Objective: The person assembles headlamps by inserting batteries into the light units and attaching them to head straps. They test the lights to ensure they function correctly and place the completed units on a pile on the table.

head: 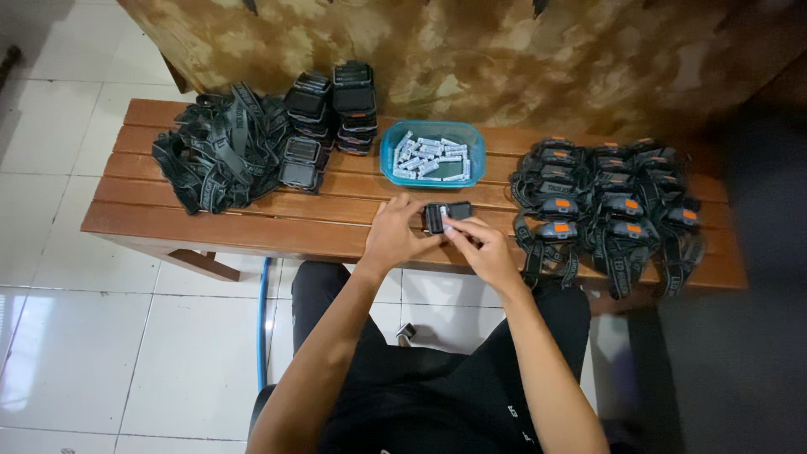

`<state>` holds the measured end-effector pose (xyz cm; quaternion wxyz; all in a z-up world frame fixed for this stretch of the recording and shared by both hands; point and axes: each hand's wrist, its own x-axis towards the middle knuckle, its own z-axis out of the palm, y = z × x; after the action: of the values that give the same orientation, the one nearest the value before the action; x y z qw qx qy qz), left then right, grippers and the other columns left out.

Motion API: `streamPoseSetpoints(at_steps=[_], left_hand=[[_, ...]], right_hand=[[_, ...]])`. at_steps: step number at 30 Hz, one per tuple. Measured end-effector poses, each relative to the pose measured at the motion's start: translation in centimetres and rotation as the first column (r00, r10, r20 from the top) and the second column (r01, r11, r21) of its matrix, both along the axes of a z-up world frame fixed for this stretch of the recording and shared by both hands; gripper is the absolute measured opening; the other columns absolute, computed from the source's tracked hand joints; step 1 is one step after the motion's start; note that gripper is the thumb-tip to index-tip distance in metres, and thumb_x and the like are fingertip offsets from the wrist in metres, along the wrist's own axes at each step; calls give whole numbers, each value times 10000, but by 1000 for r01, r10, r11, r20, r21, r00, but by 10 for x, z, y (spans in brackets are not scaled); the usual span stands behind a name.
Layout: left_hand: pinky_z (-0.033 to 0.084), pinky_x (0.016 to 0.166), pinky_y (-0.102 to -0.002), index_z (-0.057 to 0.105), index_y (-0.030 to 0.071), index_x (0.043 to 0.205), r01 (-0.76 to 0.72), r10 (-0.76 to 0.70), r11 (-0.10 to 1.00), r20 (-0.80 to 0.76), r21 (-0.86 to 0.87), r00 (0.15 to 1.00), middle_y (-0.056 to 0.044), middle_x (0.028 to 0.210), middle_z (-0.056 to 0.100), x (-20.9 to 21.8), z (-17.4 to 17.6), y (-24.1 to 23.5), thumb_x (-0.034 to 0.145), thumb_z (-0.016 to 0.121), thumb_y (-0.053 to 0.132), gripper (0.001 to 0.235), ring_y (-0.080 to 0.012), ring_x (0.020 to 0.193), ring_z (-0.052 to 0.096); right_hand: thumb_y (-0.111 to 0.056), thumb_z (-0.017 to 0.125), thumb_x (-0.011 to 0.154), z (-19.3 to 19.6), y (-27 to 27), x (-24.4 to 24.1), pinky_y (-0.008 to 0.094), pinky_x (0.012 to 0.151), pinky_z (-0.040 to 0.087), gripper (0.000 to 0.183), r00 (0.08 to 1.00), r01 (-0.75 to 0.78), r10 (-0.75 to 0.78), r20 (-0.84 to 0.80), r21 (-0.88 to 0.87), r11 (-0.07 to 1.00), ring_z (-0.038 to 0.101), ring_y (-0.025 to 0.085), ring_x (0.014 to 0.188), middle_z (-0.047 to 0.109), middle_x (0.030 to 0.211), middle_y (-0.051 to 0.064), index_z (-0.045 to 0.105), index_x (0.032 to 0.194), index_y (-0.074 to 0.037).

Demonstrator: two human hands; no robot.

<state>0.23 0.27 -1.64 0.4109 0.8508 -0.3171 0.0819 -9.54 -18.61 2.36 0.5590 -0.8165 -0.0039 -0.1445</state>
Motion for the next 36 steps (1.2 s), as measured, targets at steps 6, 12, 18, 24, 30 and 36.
streamPoseSetpoints(at_steps=[6, 12, 18, 24, 30, 36], left_hand=[[473, 910, -390, 719, 304, 1273, 1, 0, 998, -22, 66, 1000, 22, 1021, 630, 4, -9, -1, 635, 914, 642, 747, -248, 1025, 662], [462, 903, -380, 742, 251, 1188, -1, 2, 996, -14, 91, 1000, 17, 1047, 649, 4, -5, 0, 630, 910, 671, 718, -249, 1015, 670], [461, 912, -403, 727, 261, 1239, 18, -14, 997, -64, 74, 998, 11, 1063, 648, 1, 2, 2, 663, 914, 576, 683, -269, 1055, 664], [441, 944, -380, 730, 246, 1251, 41, -32, 997, -122, 70, 992, 6, 1058, 639, -3, 20, 4, 698, 905, 520, 641, -259, 1075, 654], [433, 955, -361, 708, 274, 1256, 51, -37, 993, -128, 110, 991, 30, 1088, 626, -1, 16, 5, 677, 915, 520, 663, -235, 1086, 639], [442, 953, -390, 704, 264, 1280, 63, -45, 992, -163, 112, 986, 4, 1099, 638, -5, 35, 7, 705, 908, 514, 658, -270, 1074, 646]], right_hand=[[-168, 794, 951, 5, -1, 10, 281, 629, 520, 219, 995, -82, 92, 45, -197, 977, 658, 160, 671, 797, 963, 36, 856, 1150, -236], [-178, 792, 942, -4, -10, 22, 346, 624, 527, 222, 995, -103, 100, -28, -328, 939, 643, 232, 657, 750, 978, 91, 847, 1156, -183], [-125, 745, 936, 4, -13, 22, 344, 697, 537, 293, 977, -201, 169, -127, -313, 928, 652, 230, 688, 717, 1049, 83, 818, 1219, -144], [-87, 715, 957, 15, -14, 26, 370, 737, 537, 298, 967, -233, 190, -171, -279, 932, 649, 249, 754, 691, 1054, 119, 807, 1239, -118], [-84, 812, 853, -19, -26, 40, 260, 594, 520, 630, 950, -193, 148, -274, -145, 970, 599, 136, 593, 624, 957, 41, 679, 1455, -213], [-98, 841, 817, -27, -34, 50, 238, 581, 472, 607, 902, -154, 161, -401, 50, 987, 570, 107, 625, 576, 932, 38, 698, 1403, -167]])
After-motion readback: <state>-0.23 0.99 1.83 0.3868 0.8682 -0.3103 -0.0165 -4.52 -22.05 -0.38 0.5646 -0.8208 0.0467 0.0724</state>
